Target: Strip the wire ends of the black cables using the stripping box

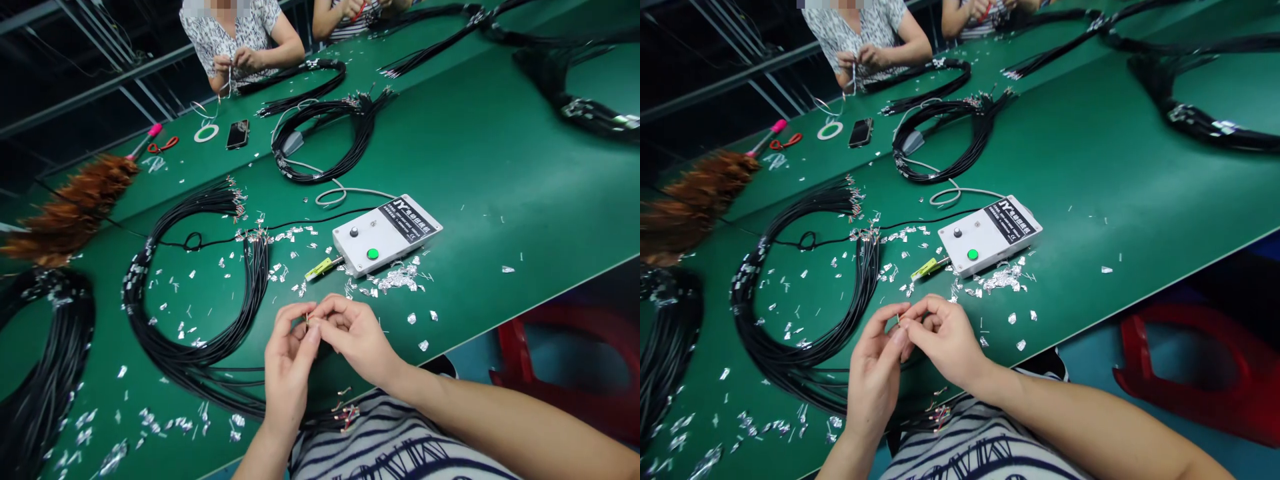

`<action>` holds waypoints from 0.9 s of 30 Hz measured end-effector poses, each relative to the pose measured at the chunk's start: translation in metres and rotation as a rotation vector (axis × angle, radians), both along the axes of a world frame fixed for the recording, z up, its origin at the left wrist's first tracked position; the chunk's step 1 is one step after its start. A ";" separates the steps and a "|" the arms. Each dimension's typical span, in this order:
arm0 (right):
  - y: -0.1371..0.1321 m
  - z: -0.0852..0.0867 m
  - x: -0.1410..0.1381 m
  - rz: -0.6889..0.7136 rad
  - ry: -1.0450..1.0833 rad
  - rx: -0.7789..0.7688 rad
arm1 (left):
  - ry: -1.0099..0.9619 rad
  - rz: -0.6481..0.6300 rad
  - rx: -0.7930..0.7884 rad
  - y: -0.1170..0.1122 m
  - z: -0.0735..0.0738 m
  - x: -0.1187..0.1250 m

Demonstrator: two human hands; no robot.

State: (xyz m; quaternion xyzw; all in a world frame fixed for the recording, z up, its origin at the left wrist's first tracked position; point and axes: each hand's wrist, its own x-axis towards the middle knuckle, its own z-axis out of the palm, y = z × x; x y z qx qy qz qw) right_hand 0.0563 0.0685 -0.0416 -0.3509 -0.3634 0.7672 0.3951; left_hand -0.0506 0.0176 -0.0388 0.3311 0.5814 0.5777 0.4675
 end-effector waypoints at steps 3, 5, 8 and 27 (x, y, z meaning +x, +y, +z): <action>0.001 -0.002 0.005 0.019 -0.054 0.004 | 0.026 -0.012 0.017 0.006 0.003 0.001; 0.001 -0.004 0.006 0.035 -0.077 -0.003 | -0.022 0.037 0.009 0.009 0.006 0.003; 0.001 -0.007 0.007 0.037 -0.074 0.031 | -0.137 0.122 -0.034 0.013 0.008 0.005; 0.003 -0.015 0.015 0.024 -0.140 0.016 | -0.003 0.177 0.080 0.009 -0.001 0.006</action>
